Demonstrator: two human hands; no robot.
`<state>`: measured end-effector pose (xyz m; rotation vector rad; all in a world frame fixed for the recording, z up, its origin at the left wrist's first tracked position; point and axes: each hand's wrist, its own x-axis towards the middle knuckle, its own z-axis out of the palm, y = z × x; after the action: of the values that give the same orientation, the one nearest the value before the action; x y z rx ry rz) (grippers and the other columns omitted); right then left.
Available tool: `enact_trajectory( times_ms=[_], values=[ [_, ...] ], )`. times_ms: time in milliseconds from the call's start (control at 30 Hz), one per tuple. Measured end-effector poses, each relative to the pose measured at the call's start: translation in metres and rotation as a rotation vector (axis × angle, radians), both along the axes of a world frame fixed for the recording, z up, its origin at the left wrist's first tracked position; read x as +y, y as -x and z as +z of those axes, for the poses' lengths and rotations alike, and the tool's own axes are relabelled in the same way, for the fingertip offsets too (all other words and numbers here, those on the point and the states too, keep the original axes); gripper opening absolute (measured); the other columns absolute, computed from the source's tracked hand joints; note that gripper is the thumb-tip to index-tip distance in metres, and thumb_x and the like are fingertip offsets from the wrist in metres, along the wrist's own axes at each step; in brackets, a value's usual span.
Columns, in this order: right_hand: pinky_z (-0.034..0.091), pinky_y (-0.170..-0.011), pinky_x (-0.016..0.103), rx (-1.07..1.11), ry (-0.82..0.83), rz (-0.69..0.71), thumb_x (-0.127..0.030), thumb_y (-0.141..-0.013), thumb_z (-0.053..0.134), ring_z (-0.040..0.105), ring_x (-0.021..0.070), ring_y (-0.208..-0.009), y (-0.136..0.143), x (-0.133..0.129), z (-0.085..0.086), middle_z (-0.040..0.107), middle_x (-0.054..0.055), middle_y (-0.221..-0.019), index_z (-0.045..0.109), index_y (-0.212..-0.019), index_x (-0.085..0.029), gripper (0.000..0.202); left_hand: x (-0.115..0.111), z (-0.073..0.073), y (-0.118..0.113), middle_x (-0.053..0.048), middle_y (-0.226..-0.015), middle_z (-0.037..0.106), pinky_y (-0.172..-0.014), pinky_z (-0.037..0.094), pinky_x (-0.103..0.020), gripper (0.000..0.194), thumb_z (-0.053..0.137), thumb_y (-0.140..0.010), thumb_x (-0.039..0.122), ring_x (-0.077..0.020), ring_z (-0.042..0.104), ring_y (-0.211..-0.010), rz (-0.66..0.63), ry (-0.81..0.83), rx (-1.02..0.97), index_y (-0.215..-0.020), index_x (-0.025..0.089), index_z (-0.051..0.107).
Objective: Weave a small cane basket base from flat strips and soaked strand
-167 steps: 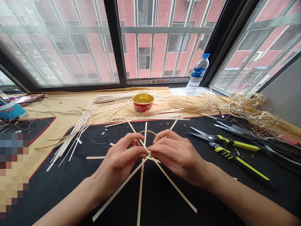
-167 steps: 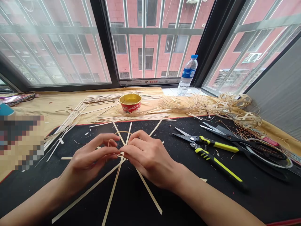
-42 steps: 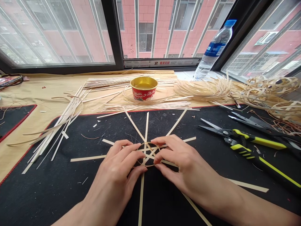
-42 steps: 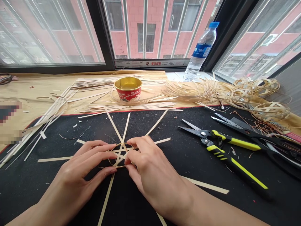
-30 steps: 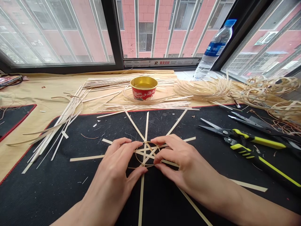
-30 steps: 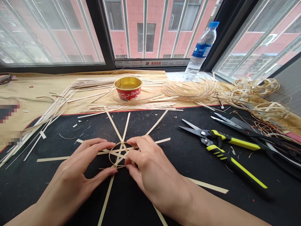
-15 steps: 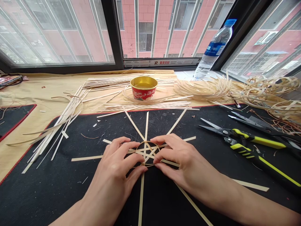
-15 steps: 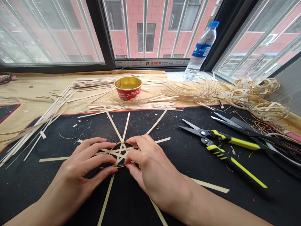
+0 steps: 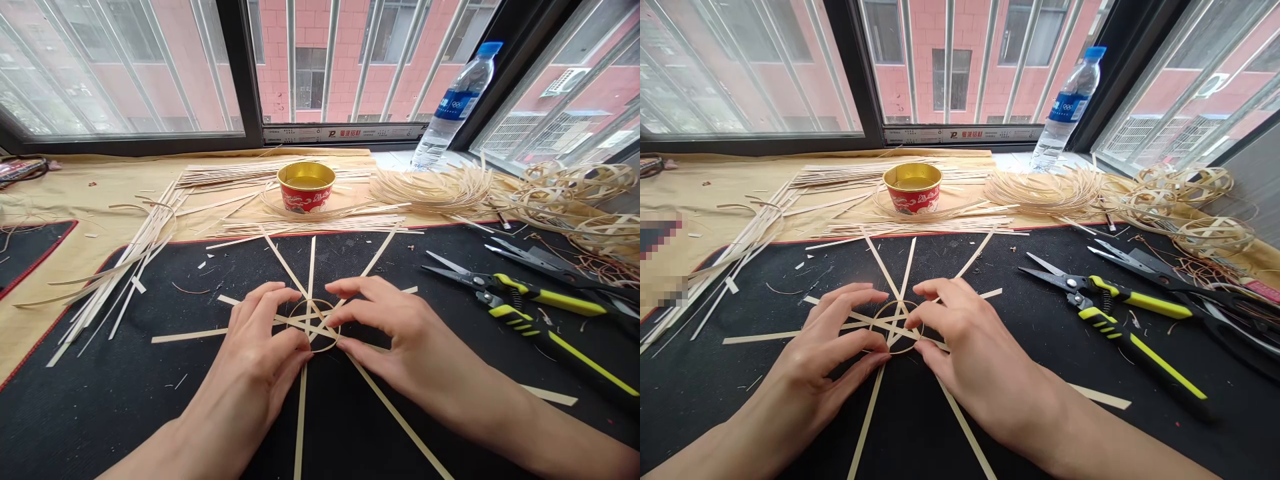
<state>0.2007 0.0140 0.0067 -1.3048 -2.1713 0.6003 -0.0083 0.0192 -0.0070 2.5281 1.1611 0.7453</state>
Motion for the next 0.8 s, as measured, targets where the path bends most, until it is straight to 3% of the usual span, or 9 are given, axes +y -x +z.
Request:
enact_trajectory(
  times_ms=[133,433,800],
  values=[
    [0.049,-0.092,0.035,-0.004,-0.023,-0.015,-0.012,-0.084,0.061,0.058,0.0189,-0.113,-0.003,0.000,0.005,0.060,0.005,-0.122,0.067,-0.088,-0.025,0.014,0.001,-0.001,0.001,-0.007,-0.125,0.048,-0.099,0.043,-0.047,0.018,0.050,-0.090,0.011,-0.0263,0.038,-0.127,-0.007,-0.012,0.003,-0.079,0.021,0.060],
    [0.050,-0.091,0.035,-0.028,-0.011,0.082,-0.010,-0.086,0.058,0.054,0.0195,-0.111,0.004,0.001,-0.005,0.058,0.007,-0.118,0.065,-0.078,-0.019,0.014,0.001,0.001,-0.001,-0.008,-0.124,0.050,-0.100,0.045,-0.045,0.016,0.050,-0.090,0.010,-0.0266,0.037,-0.129,-0.018,-0.031,0.012,-0.079,0.019,0.059],
    [0.052,-0.086,0.036,-0.101,0.005,0.118,-0.010,-0.090,0.051,0.052,0.0219,-0.109,0.007,0.001,0.001,0.053,0.010,-0.120,0.063,-0.082,-0.017,0.016,0.001,0.002,0.001,-0.009,-0.123,0.050,-0.097,0.046,-0.046,0.014,0.051,-0.090,0.013,-0.0284,0.037,-0.128,-0.011,-0.031,0.047,-0.079,0.019,0.056]
  ],
)
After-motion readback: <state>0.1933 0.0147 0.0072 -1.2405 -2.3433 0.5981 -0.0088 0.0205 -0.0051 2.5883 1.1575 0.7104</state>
